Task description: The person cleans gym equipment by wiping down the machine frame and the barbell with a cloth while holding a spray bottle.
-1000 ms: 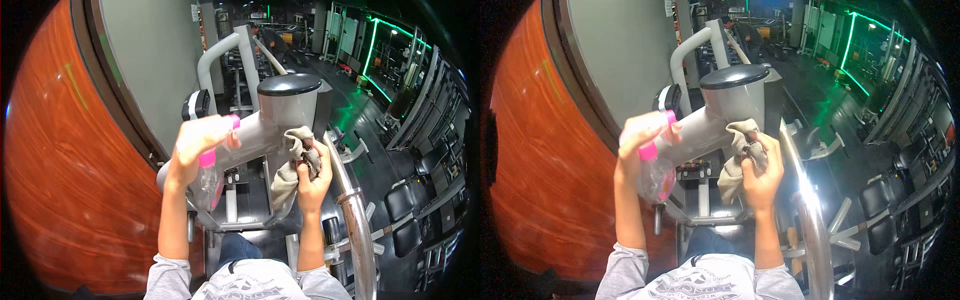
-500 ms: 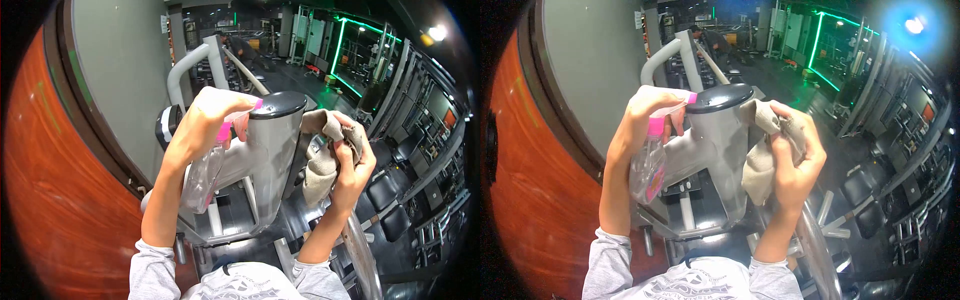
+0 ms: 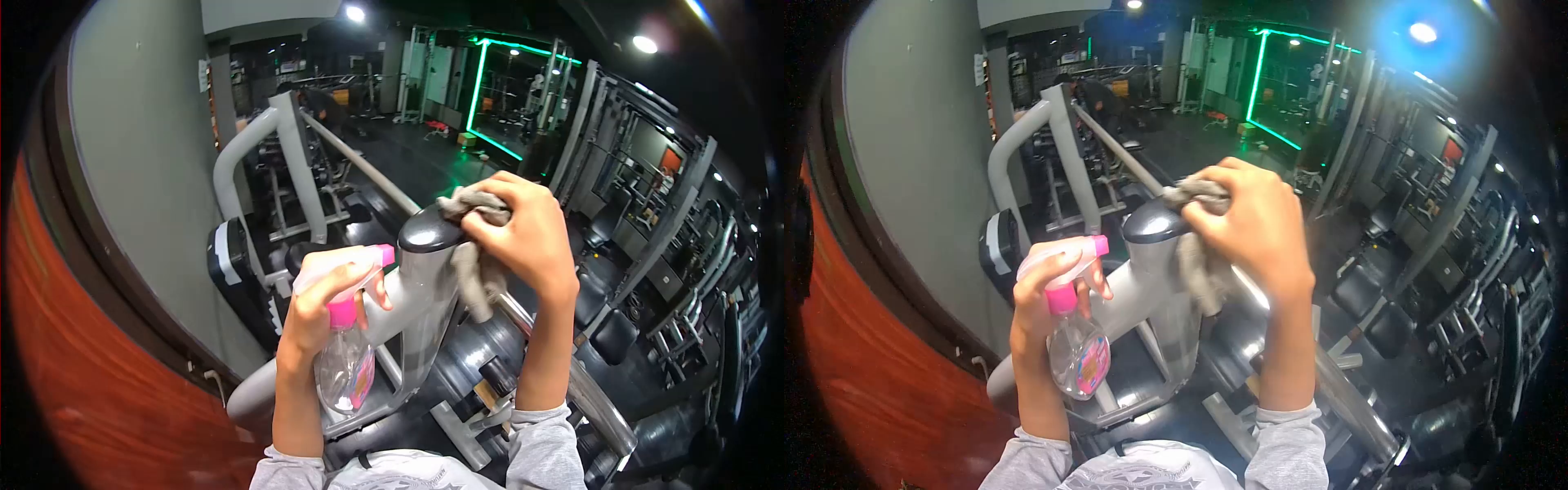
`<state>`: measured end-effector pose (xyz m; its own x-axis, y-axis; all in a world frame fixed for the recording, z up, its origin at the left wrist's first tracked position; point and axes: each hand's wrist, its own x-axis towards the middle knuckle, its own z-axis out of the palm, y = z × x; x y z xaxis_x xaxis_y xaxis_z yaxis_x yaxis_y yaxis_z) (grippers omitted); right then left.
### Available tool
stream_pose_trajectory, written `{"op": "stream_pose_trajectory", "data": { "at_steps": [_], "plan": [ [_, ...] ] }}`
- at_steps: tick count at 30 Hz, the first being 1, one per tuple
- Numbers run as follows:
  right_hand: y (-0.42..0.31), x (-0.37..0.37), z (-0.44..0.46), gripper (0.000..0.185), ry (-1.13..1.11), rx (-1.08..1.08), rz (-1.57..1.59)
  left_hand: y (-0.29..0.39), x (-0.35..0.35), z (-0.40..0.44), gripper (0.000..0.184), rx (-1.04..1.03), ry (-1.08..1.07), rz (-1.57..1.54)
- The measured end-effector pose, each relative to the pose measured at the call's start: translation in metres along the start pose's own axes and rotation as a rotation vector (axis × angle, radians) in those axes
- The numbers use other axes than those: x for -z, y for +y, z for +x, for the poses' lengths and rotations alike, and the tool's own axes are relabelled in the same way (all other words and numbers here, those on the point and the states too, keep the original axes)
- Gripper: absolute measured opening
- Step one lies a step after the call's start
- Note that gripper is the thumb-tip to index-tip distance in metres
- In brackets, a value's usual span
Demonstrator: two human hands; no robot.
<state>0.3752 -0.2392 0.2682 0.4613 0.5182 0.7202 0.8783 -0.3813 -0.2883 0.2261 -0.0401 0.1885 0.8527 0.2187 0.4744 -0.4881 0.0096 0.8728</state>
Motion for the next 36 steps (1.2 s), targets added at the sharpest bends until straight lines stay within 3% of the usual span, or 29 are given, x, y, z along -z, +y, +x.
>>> {"op": "stream_pose_trajectory", "data": {
  "at_steps": [3,9,11,13,17,19,23,27,33,36],
  "plan": [
    [0.018,0.003,0.004,0.027,0.031,-0.084,0.013,-0.004,0.006,0.002,0.049,-0.017,-0.065,-0.048],
    [-0.032,-0.012,-0.001,0.023,-0.086,0.217,-0.062,-0.010,0.005,0.003,0.049,0.016,-0.107,-0.115],
    [-0.043,-0.012,-0.006,0.023,-0.206,0.230,-0.014,-0.011,0.004,0.001,0.049,0.025,-0.134,-0.135],
    [-0.034,-0.010,-0.010,0.024,-0.180,0.240,-0.013,-0.009,0.000,-0.001,0.050,0.047,-0.147,-0.127],
    [0.014,0.000,-0.020,0.029,-0.004,0.051,0.224,-0.016,-0.006,-0.007,0.050,0.044,-0.140,-0.131],
    [0.032,-0.016,-0.031,0.028,0.172,-0.083,0.300,-0.015,-0.018,-0.012,0.050,0.055,-0.039,-0.113],
    [0.027,-0.065,-0.068,0.038,0.512,0.009,0.238,-0.027,-0.016,-0.027,0.052,0.039,-0.140,-0.117],
    [0.034,-0.100,-0.104,0.038,0.518,-0.013,0.362,-0.029,-0.029,-0.036,0.053,0.095,0.040,-0.060],
    [0.054,-0.113,-0.125,0.039,0.477,0.004,0.426,-0.036,-0.035,-0.037,0.052,-0.056,-0.039,0.387],
    [0.049,-0.104,-0.091,0.038,0.580,0.101,0.470,-0.038,-0.042,-0.040,0.053,-0.057,0.027,0.424]
  ]
}}
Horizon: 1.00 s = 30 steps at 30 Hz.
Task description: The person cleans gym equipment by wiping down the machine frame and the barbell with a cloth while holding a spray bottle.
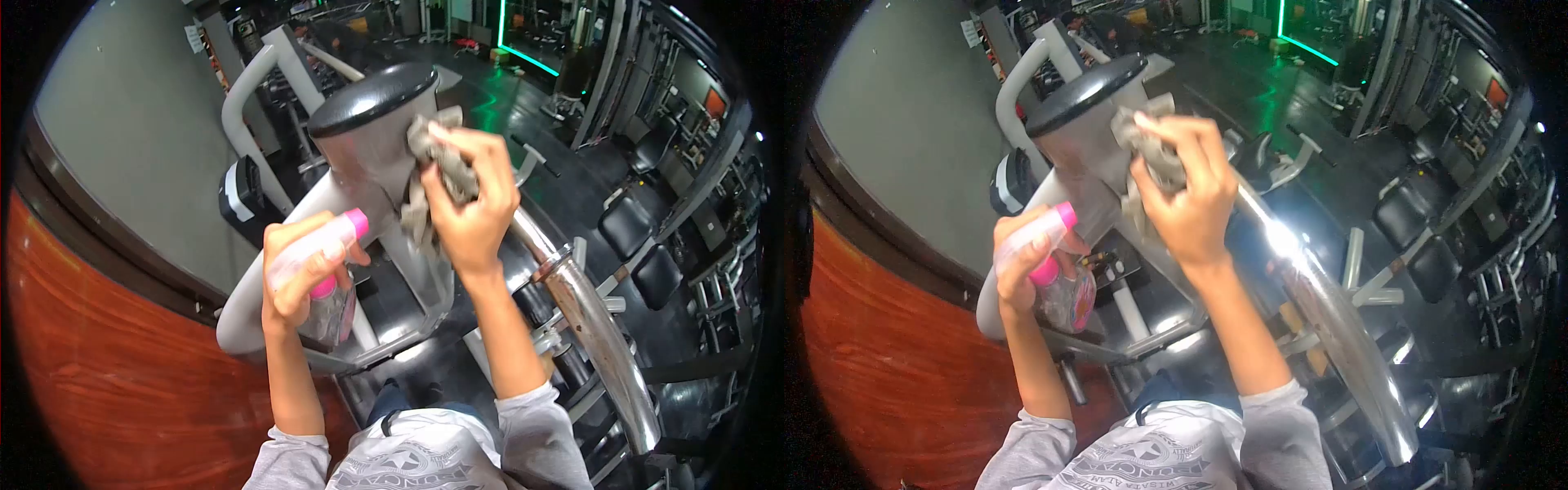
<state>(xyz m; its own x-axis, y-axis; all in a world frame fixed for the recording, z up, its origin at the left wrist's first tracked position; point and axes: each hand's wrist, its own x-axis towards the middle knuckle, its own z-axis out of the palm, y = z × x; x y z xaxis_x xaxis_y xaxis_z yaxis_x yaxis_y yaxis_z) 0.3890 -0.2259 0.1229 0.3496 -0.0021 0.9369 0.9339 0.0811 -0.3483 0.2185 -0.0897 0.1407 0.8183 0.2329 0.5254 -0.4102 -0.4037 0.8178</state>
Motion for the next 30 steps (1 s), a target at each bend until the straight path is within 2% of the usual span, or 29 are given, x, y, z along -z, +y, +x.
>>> {"op": "stream_pose_trajectory", "data": {
  "at_steps": [3,9,11,12,15,18,26,30],
  "plan": [
    [-0.002,-0.008,0.017,0.036,0.057,0.061,0.043,0.001,-0.002,-0.003,0.053,0.008,0.056,0.017],
    [0.000,0.008,-0.042,0.044,-0.128,-0.046,0.011,0.001,-0.004,-0.008,0.056,-0.001,0.077,0.095],
    [0.000,0.006,-0.052,0.047,-0.127,-0.065,0.011,0.001,-0.010,-0.008,0.060,0.013,0.119,0.105],
    [-0.002,0.005,-0.046,0.049,-0.126,-0.028,0.003,0.002,-0.012,-0.009,0.065,0.025,0.159,0.108],
    [-0.017,-0.015,-0.009,0.046,-0.014,0.084,0.056,0.004,-0.013,-0.009,0.064,0.044,0.176,0.130],
    [-0.026,-0.029,0.006,0.047,-0.005,0.140,0.029,0.003,-0.011,-0.009,0.063,0.017,0.156,0.203],
    [0.004,0.002,-0.076,0.052,-0.145,-0.051,0.012,0.001,-0.015,-0.009,0.062,-0.001,0.192,0.226],
    [0.004,0.002,-0.071,0.050,-0.155,-0.104,0.023,-0.001,-0.015,-0.011,0.061,0.041,0.223,0.216]
  ]
}}
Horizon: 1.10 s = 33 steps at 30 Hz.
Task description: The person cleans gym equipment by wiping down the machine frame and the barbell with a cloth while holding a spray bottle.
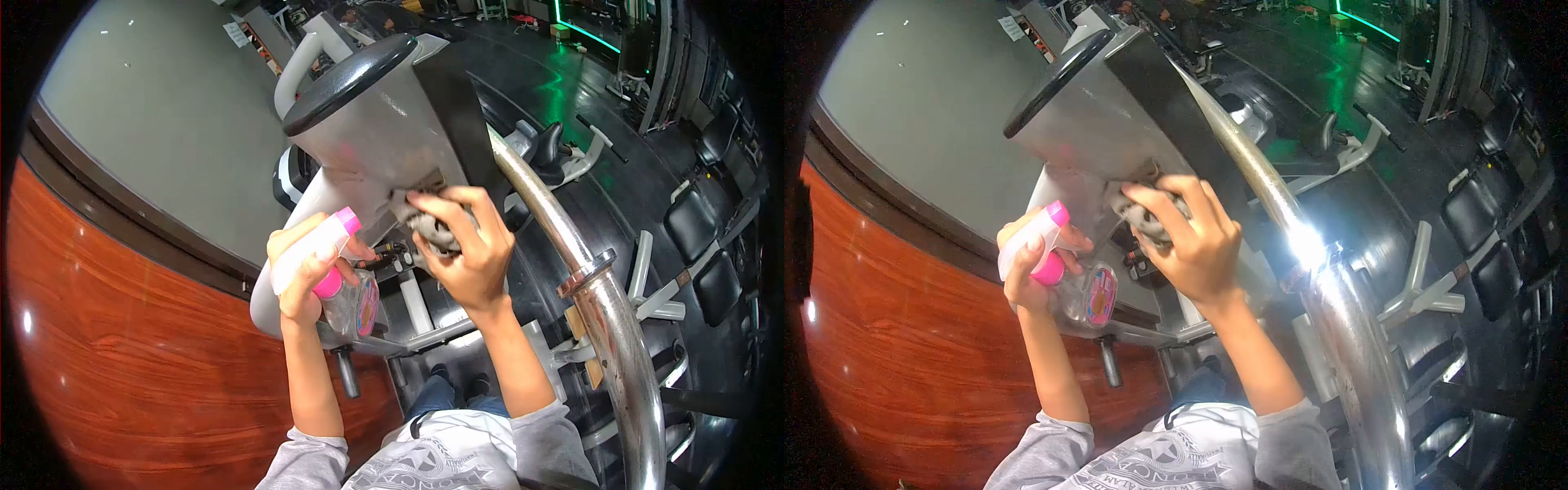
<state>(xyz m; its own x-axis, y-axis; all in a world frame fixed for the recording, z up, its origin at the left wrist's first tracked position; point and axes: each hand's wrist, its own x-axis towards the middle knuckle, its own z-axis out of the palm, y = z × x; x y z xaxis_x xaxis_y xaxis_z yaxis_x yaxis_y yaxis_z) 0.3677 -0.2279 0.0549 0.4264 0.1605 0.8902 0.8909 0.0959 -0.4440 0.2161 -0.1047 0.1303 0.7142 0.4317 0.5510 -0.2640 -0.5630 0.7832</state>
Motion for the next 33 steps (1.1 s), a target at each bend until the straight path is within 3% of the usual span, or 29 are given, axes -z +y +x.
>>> {"op": "stream_pose_trajectory", "data": {
  "at_steps": [5,10,13,21,28,29,33],
  "plan": [
    [-0.020,-0.004,0.049,0.053,0.129,0.020,0.038,0.004,-0.001,0.000,0.061,0.023,0.006,-0.002],
    [-0.003,-0.010,0.008,0.029,0.213,-0.223,0.069,0.002,0.000,-0.002,0.052,-0.010,-0.021,-0.017],
    [0.001,-0.011,-0.015,0.027,0.243,-0.353,0.098,0.000,0.000,-0.001,0.052,-0.041,-0.024,-0.008],
    [-0.022,-0.007,0.071,0.029,0.308,-0.090,0.096,0.015,-0.010,0.008,0.052,0.030,-0.006,-0.036],
    [-0.023,-0.007,0.066,0.028,0.299,-0.202,0.022,0.014,-0.022,0.004,0.045,0.096,-0.069,-0.122],
    [-0.018,-0.007,0.055,0.045,0.267,-0.219,-0.021,0.011,-0.023,0.002,0.045,0.094,-0.069,-0.126],
    [-0.012,-0.011,0.022,0.036,0.238,-0.303,-0.041,0.001,-0.024,-0.003,0.043,0.027,-0.068,-0.046]
  ]
}}
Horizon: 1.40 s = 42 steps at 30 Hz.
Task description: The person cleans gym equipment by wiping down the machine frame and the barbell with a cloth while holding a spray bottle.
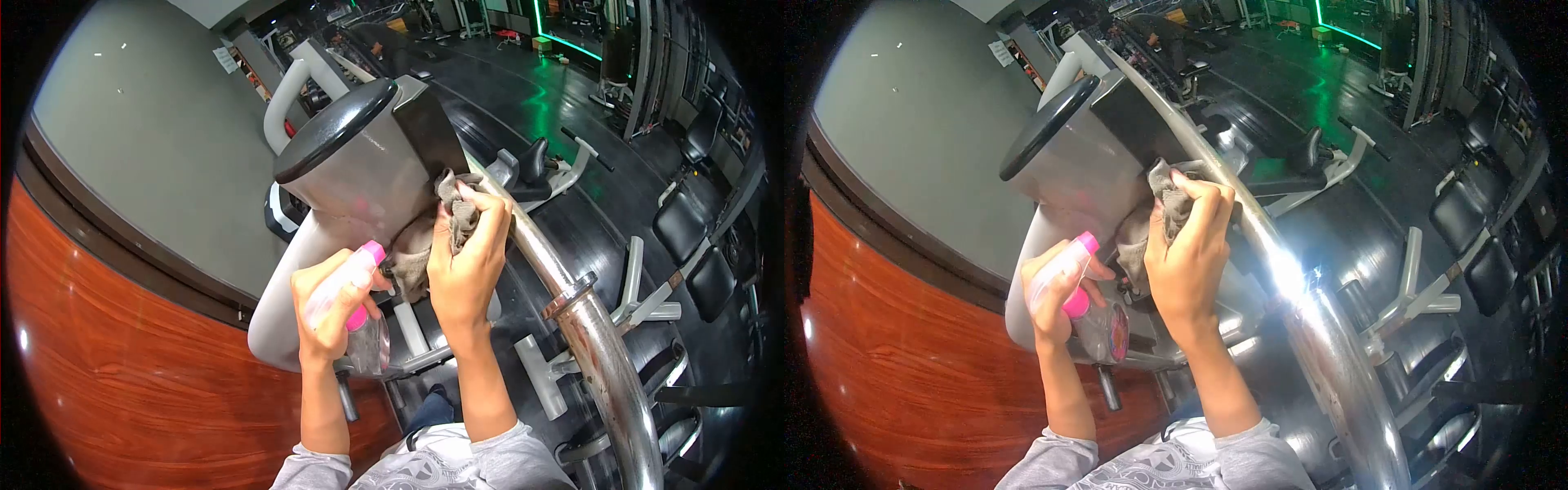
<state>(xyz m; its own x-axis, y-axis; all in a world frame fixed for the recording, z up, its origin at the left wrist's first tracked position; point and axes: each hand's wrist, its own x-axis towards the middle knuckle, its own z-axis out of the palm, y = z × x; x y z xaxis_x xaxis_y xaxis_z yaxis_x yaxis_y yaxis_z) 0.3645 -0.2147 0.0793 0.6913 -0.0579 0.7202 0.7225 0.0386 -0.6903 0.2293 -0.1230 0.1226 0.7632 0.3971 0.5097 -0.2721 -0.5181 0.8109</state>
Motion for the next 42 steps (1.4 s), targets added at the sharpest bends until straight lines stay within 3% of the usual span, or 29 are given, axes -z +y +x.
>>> {"op": "stream_pose_trajectory", "data": {
  "at_steps": [5,8,12,15,18,22,26,28,31,33,34,37,39,42],
  "plan": [
    [-0.015,-0.010,0.047,0.037,0.082,0.235,0.146,0.000,0.003,-0.001,0.041,-0.027,0.005,0.075],
    [-0.030,-0.007,0.062,0.038,0.043,0.181,0.120,0.001,0.003,-0.001,0.040,-0.036,-0.014,0.163],
    [0.005,-0.005,0.019,0.033,0.061,0.230,0.071,-0.005,0.001,-0.003,0.039,-0.060,-0.013,0.176],
    [0.032,-0.002,-0.045,0.028,0.037,-0.013,0.053,-0.008,-0.002,-0.002,0.037,-0.060,-0.015,0.167],
    [0.051,0.001,-0.075,0.023,0.037,-0.208,0.095,-0.011,0.000,-0.003,0.052,-0.069,-0.067,0.283],
    [0.032,0.001,-0.047,0.027,0.041,-0.054,0.075,-0.009,-0.004,-0.006,0.055,-0.056,-0.047,0.257],
    [0.011,-0.001,-0.026,0.047,0.002,0.166,0.155,-0.010,-0.003,-0.011,0.059,-0.019,-0.014,0.241],
    [0.023,0.004,-0.043,0.051,-0.068,0.168,0.096,-0.010,-0.003,-0.014,0.062,0.011,0.000,0.233],
    [0.061,0.013,-0.091,0.051,-0.166,0.099,-0.005,-0.014,-0.002,-0.022,0.063,0.015,0.019,0.215],
    [0.074,0.018,-0.109,0.050,-0.197,0.049,-0.037,-0.020,-0.001,-0.030,0.045,0.007,0.021,0.150],
    [0.075,0.018,-0.110,0.050,-0.200,0.050,-0.035,-0.023,-0.001,-0.034,0.045,0.008,0.024,0.151],
    [0.055,0.009,-0.093,0.050,-0.208,0.163,-0.033,-0.032,0.001,-0.047,0.049,0.044,0.034,0.148],
    [0.037,-0.001,-0.077,0.044,-0.187,0.216,0.028,-0.036,0.001,-0.053,0.064,0.112,0.056,0.121],
    [0.039,0.003,-0.080,0.042,-0.212,0.240,-0.007,-0.040,-0.001,-0.060,0.064,0.137,0.099,0.049]
  ]
}}
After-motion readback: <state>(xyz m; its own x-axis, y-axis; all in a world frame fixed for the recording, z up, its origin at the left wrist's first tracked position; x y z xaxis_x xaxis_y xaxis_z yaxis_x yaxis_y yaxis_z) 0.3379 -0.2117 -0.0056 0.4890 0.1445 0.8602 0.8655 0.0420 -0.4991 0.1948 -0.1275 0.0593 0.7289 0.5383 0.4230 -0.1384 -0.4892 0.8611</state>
